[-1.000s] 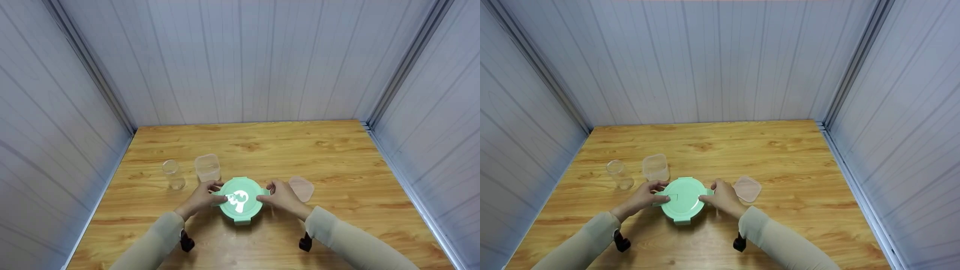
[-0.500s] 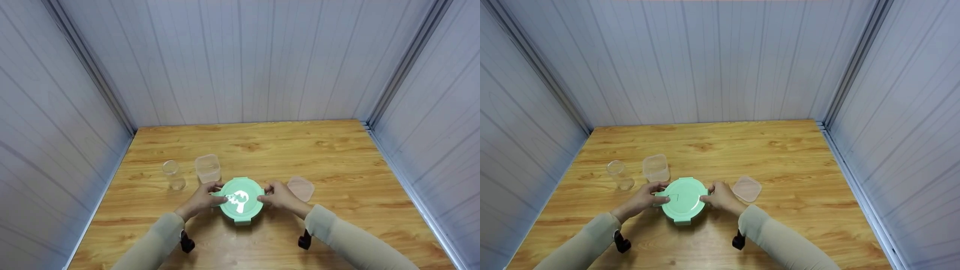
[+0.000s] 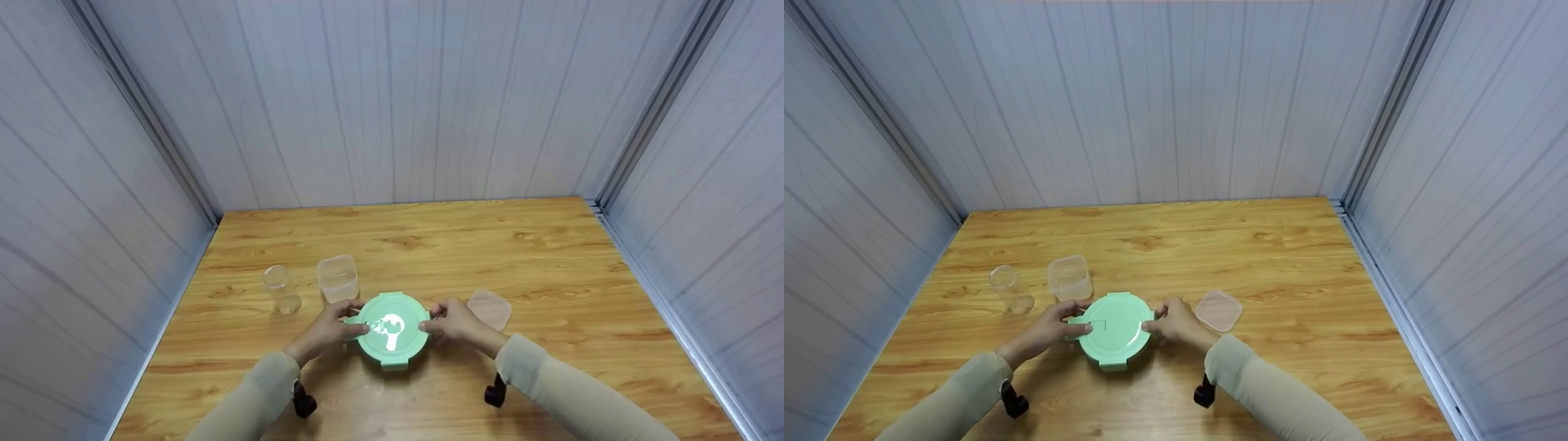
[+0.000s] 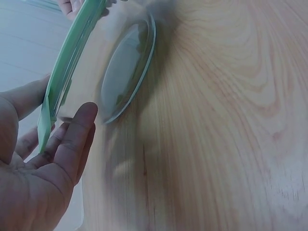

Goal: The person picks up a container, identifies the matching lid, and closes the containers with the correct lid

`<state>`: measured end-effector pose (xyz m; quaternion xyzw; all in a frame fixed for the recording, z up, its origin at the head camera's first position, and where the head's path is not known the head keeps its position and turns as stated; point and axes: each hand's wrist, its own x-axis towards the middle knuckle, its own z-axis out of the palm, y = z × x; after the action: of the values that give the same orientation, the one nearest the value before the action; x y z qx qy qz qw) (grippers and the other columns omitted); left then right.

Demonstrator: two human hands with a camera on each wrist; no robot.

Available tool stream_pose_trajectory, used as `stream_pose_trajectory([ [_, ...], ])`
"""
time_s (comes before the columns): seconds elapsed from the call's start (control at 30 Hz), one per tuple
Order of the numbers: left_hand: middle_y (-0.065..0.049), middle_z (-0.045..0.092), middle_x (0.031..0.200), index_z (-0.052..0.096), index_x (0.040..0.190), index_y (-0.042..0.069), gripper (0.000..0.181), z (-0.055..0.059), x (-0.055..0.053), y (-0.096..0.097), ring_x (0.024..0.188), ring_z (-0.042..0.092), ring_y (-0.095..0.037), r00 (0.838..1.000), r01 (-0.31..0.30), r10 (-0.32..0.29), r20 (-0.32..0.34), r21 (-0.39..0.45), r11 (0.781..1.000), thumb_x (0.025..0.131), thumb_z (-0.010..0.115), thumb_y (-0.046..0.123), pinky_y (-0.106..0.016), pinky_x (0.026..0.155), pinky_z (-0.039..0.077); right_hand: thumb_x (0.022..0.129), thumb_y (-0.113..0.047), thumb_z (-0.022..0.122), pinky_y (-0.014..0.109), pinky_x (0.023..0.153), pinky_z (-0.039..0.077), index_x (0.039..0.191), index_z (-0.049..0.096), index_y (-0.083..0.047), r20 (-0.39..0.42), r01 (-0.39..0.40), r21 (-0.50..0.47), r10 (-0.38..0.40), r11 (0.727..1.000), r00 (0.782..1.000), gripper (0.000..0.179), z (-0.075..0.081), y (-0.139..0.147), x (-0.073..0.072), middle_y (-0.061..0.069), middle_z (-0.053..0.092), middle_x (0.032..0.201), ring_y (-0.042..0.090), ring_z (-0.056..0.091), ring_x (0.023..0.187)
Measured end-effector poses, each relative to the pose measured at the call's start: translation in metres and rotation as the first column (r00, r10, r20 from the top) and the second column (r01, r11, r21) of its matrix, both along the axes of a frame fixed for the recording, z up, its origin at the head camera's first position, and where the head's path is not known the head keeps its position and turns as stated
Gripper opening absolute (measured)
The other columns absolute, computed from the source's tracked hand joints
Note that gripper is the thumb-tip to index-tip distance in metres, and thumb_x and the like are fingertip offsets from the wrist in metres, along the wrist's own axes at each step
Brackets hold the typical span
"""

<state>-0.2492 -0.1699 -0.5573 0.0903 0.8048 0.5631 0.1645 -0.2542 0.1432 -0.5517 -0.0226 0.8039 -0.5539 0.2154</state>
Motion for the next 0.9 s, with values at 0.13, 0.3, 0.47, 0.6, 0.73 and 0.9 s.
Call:
stream_pose_trajectory([
  [0.13,-0.019,0.068,0.136,0.064,0.145,0.000,0.053,-0.0004,0.0008,-0.0002,0.128,0.057,-0.032,1.000,0.002,-0.003,0.005,0.018,1.000,0.097,0.081,0.013,-0.039,0.106,0.047,0.095,-0.009,0.084,0.039,0.070,0.068,0.102,0.062,-0.002,0.017,0.012,-0.006,-0.012,1.000,1.000,0.025,0.0007,-0.0005,-0.0004,0.009,0.065,0.094,0.017,0.066,0.074],
  [0.3,-0.018,0.066,0.136,0.064,0.145,0.001,0.053,-0.0005,0.0008,-0.0005,0.127,0.056,-0.031,1.000,0.003,-0.005,0.025,0.044,0.999,0.097,0.082,0.015,-0.035,0.101,0.050,0.094,-0.008,0.084,0.039,0.070,0.068,0.100,0.062,-0.002,0.016,0.017,-0.011,-0.017,1.000,1.000,0.024,0.0022,-0.0011,-0.0009,0.009,0.064,0.094,0.018,0.066,0.076],
  [0.47,-0.018,0.065,0.136,0.064,0.145,0.001,0.052,0.0004,0.0027,0.0003,0.128,0.056,-0.032,0.999,0.004,-0.006,0.031,0.048,0.999,0.098,0.081,0.014,-0.034,0.100,0.052,0.094,-0.007,0.084,0.038,0.068,0.067,0.095,0.061,-0.005,0.014,0.005,-0.022,-0.005,1.000,1.000,0.023,0.0017,0.0006,-0.0001,0.007,0.064,0.091,0.018,0.066,0.075],
  [0.6,-0.017,0.065,0.137,0.065,0.145,0.003,0.052,0.0000,0.0028,0.0003,0.128,0.055,-0.032,0.999,0.000,-0.001,0.043,0.037,0.999,0.098,0.081,0.015,-0.037,0.101,0.054,0.094,-0.006,0.083,0.038,0.069,0.067,0.091,0.060,-0.006,0.004,-0.010,-0.038,0.011,0.999,1.000,0.023,0.0001,0.0015,0.0002,0.005,0.063,0.088,0.016,0.065,0.073],
  [0.73,-0.016,0.064,0.138,0.065,0.146,0.004,0.052,0.0003,0.0026,0.0007,0.129,0.055,-0.032,0.999,-0.008,0.007,0.052,0.032,0.999,0.097,0.081,0.016,-0.038,0.101,0.055,0.094,-0.005,0.083,0.039,0.070,0.068,0.091,0.060,-0.007,0.012,-0.010,-0.045,0.011,0.999,1.000,0.023,0.0002,0.0016,-0.0002,0.005,0.063,0.088,0.016,0.066,0.074],
  [0.9,-0.018,0.065,0.137,0.065,0.145,0.001,0.053,-0.0001,0.0032,0.0021,0.129,0.056,-0.033,1.000,-0.012,0.012,0.022,0.032,0.999,0.096,0.082,0.015,-0.038,0.101,0.054,0.094,-0.004,0.082,0.037,0.069,0.067,0.090,0.061,-0.006,0.013,-0.020,-0.049,0.021,0.999,1.000,0.022,0.0021,0.0022,-0.0019,0.005,0.063,0.087,0.016,0.068,0.074],
])
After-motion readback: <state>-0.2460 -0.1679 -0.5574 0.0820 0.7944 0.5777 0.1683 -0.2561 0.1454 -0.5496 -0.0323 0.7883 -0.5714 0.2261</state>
